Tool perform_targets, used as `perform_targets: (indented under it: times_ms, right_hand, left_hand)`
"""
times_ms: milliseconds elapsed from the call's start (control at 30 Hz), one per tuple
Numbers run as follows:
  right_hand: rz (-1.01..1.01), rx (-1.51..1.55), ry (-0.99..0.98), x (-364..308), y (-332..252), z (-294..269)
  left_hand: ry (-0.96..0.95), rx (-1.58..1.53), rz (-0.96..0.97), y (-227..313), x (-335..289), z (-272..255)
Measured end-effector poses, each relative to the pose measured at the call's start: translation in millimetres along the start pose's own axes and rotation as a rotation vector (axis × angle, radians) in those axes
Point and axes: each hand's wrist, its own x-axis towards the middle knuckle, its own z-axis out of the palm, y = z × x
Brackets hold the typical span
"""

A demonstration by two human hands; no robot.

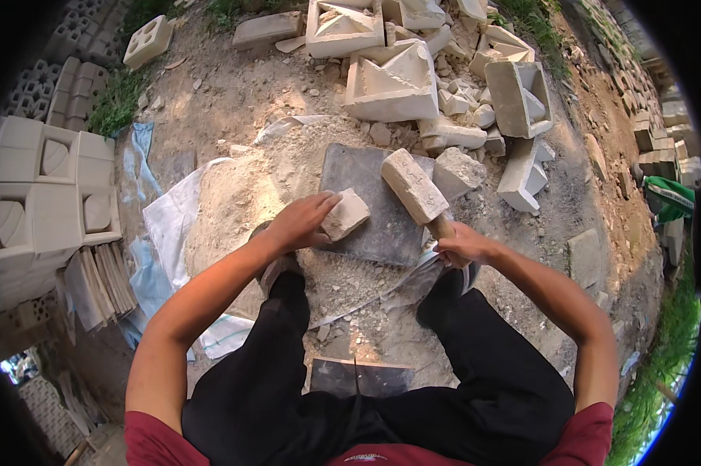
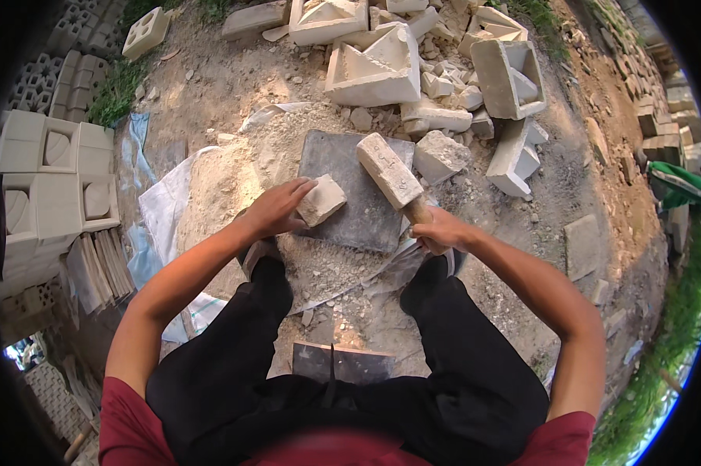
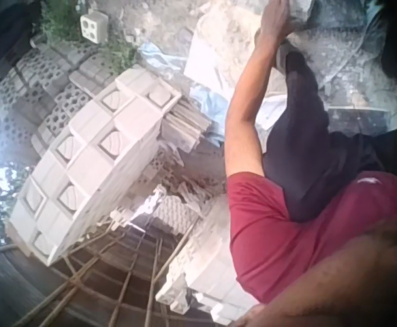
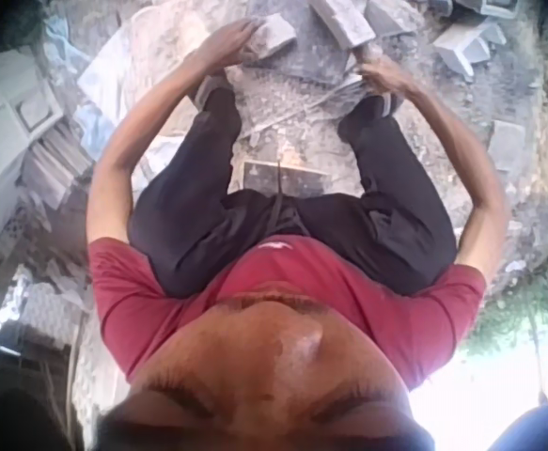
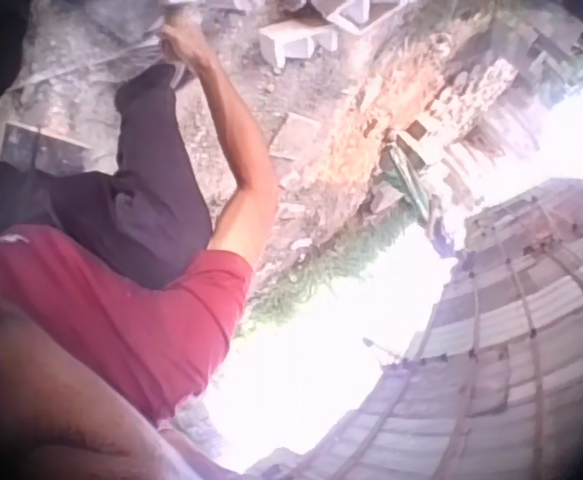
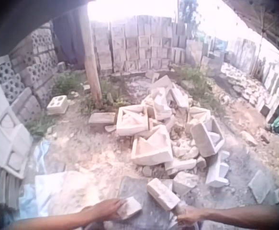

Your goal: The person uses a wooden mallet to chip away at a stone block held against a flat stone surface.

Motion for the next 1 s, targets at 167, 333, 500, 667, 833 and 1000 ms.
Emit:
perform_targets:
  times_ms: [167, 333, 500, 667, 833, 1000]
  right_hand:
    - [-0.014, -0.213, -0.015, 4, -10, -7]
    - [-0.385, -0.673, 0.364, 5, -8, 1]
    - [-0.363, -0.609, 0.406, -4, -39, 21]
    - [-0.575, -0.631, 0.374, -16, -38, 33]
    - [-0.352, -0.784, 0.421, -2, -8, 20]
    - [-0.417, -0.643, 0.366, -22, -44, 26]
  left_hand:
    - [-0.049, -0.185, -0.293, -5, -1, 14]
    - [0.095, -0.198, -0.069, -5, 14, 21]
    - [0.228, -0.108, -0.255, 11, 29, 21]
    - [0.175, -0.169, -0.352, 4, 22, 25]
    - [0.109, -0.165, -0.370, 5, 28, 21]
    - [0.121, -0.128, -0.382, 1, 22, 20]
